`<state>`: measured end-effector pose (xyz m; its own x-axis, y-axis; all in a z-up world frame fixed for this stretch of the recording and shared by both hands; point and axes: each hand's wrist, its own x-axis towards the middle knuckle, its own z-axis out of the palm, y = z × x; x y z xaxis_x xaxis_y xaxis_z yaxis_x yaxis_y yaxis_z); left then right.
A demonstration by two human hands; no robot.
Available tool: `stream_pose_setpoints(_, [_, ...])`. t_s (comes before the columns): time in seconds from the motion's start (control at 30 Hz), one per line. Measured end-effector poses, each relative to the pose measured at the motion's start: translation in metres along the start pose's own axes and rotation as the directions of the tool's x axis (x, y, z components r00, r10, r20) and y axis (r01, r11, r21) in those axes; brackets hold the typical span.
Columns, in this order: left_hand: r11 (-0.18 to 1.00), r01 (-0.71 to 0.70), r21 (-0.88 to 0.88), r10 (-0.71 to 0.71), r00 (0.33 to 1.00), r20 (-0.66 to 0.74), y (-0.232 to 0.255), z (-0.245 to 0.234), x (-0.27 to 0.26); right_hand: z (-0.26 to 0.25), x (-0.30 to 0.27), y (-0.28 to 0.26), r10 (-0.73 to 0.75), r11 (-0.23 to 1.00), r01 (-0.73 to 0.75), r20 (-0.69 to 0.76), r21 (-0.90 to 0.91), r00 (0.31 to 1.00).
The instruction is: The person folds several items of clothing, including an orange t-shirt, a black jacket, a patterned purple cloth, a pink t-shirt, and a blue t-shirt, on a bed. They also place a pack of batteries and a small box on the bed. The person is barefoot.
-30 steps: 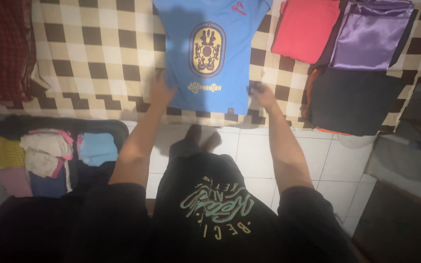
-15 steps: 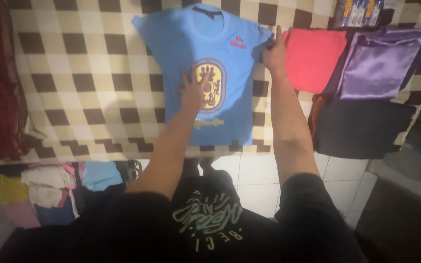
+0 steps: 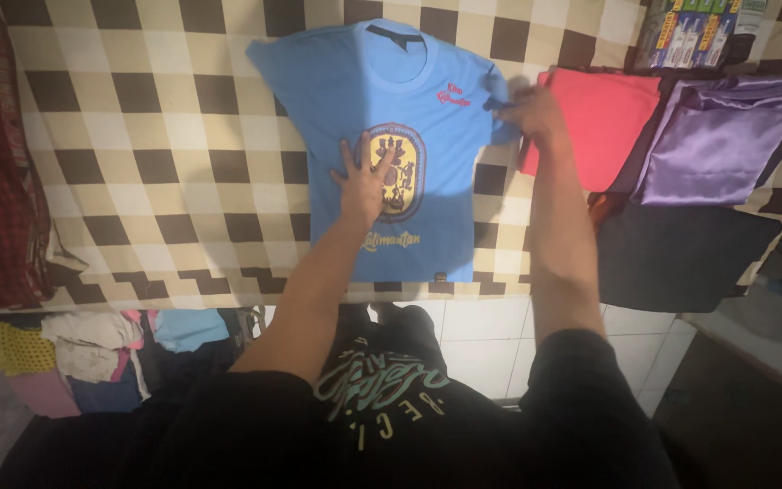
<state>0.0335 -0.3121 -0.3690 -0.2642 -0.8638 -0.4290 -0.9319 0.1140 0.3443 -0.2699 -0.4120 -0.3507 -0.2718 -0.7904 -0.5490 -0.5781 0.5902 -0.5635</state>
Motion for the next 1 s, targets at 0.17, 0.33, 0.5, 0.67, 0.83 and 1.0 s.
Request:
stream_pose_setpoints(0.17, [0.992,0.049,-0.113,-0.035,0.992,0.121,0.005,-0.021,-0.004,0.035,-0.012,0.04,-0.236,0.971,0.199,-0.426,-0.13,0.873])
stream_pose_setpoints(0.33, [0.986,0.095,-0.138,-0.064,0.975,0.213,0.009,-0.038,-0.009,0.049,-0.022,0.018,-0.343,0.901,0.431,-0.545,0.038,0.765])
stream_pose_setpoints(0.5, [0.998,0.061,-0.031,-0.053,0.978,0.204,0.007,-0.024,-0.007,0.093,-0.027,-0.048,-0.467,0.821,0.564,-0.464,0.09,0.753])
stream_pose_setpoints(0.67, [1.0,0.008,0.014,-0.009,0.995,0.096,0.0,0.002,-0.006,0.14,-0.04,-0.079,-0.504,0.831,0.547,-0.287,0.096,0.815])
stream_pose_setpoints(0.83, [1.0,0.027,-0.015,-0.025,0.992,0.121,-0.002,0.006,-0.003,0.135,-0.098,-0.029,-0.497,0.862,0.476,-0.478,-0.175,0.724])
stream_pose_setpoints(1.0, [1.0,0.021,-0.021,-0.018,0.992,0.124,0.0,-0.001,-0.006,0.122,-0.206,0.049,-0.48,0.823,0.313,-0.284,-0.474,0.83])
